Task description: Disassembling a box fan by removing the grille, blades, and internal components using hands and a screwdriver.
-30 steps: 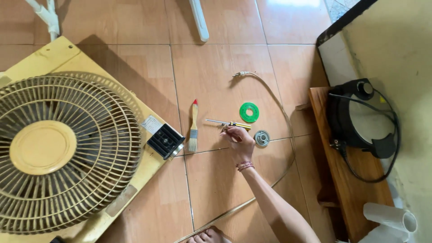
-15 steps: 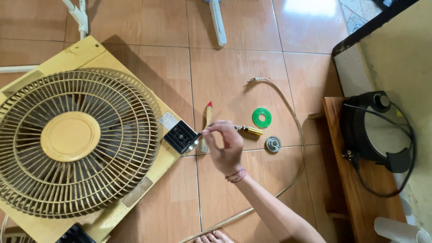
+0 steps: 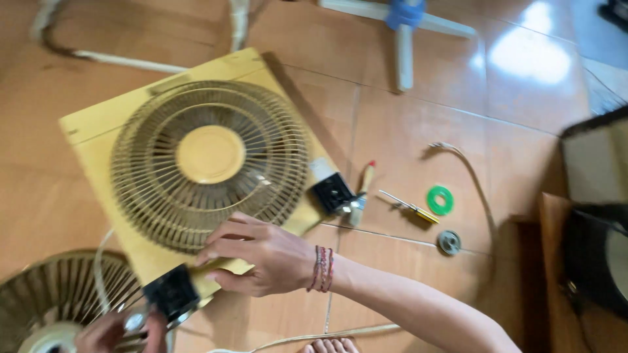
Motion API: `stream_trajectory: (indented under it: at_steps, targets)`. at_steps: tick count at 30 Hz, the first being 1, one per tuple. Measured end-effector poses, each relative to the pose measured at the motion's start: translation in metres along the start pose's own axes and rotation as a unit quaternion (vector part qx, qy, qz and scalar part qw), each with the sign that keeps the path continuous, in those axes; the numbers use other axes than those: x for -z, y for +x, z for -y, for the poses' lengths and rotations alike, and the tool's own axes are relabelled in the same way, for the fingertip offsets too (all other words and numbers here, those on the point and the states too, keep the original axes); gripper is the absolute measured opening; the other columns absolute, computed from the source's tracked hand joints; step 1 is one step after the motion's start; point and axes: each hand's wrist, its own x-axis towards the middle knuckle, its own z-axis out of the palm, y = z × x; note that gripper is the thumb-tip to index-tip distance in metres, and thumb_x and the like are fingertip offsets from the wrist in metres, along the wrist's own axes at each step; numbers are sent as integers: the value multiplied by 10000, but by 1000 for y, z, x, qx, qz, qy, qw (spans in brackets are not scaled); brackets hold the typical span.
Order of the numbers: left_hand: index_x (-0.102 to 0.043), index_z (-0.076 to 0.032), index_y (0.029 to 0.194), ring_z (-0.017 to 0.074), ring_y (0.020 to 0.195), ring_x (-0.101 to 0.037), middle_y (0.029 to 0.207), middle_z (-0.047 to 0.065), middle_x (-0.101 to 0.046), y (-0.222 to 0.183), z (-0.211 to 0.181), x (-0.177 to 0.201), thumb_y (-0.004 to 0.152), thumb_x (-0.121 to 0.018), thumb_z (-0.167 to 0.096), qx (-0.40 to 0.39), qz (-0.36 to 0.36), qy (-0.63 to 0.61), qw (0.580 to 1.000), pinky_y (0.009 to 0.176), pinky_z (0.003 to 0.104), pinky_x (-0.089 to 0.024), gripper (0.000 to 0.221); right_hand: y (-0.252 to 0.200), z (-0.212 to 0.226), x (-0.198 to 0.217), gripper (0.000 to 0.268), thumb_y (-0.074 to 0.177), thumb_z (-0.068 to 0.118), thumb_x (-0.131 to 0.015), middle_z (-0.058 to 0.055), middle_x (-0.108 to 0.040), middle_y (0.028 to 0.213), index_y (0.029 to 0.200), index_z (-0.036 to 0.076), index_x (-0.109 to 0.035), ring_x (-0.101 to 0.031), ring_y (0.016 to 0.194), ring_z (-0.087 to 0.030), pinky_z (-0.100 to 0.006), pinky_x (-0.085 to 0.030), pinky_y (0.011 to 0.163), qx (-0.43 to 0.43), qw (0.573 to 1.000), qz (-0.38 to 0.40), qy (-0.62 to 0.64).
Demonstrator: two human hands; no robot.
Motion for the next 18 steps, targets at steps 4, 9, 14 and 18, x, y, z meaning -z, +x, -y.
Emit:
stream_trajectory:
  at_steps: [4,9,14,18]
  targets:
    - [-640,120,1013,218,525,-509,731,174,-609,22,-97,8,764,-745,65,-18,-52,45,997,497,303,-409,276,32,16,-14,301,924,168,-726,-75,-647,1131,1201,81,-646,-618,966,-243,-361,-557,880,34,995,89,0]
    - [-701,112,1102,167,667,-550,936,151,-676,35,-127,12,747,-728,99,-31,-70,28,997,594,273,-468,356,56,27,-33,474,942,376,-633,-127,-660,1105,1249,22,-560,-679,912,-272,-378,-577,822,33,989,141,-38]
    - [-714,75,1058,150,629,-635,1010,171,-726,44,-126,14,765,-754,-5,-48,-15,-10,999,495,228,-534,306,70,27,-45,476,943,396,-611,-120,-705,989,1258,38,-600,-633,613,-180,-316,-549,550,8,988,151,-30]
    - [-732,64,1054,153,703,-651,999,120,-740,49,-130,15,753,-739,30,-36,13,-3,999,558,241,-516,303,71,22,-50,307,928,296,-675,-103,-705,901,1125,62,-652,-632,580,-190,-321,-534,515,-7,992,127,-28]
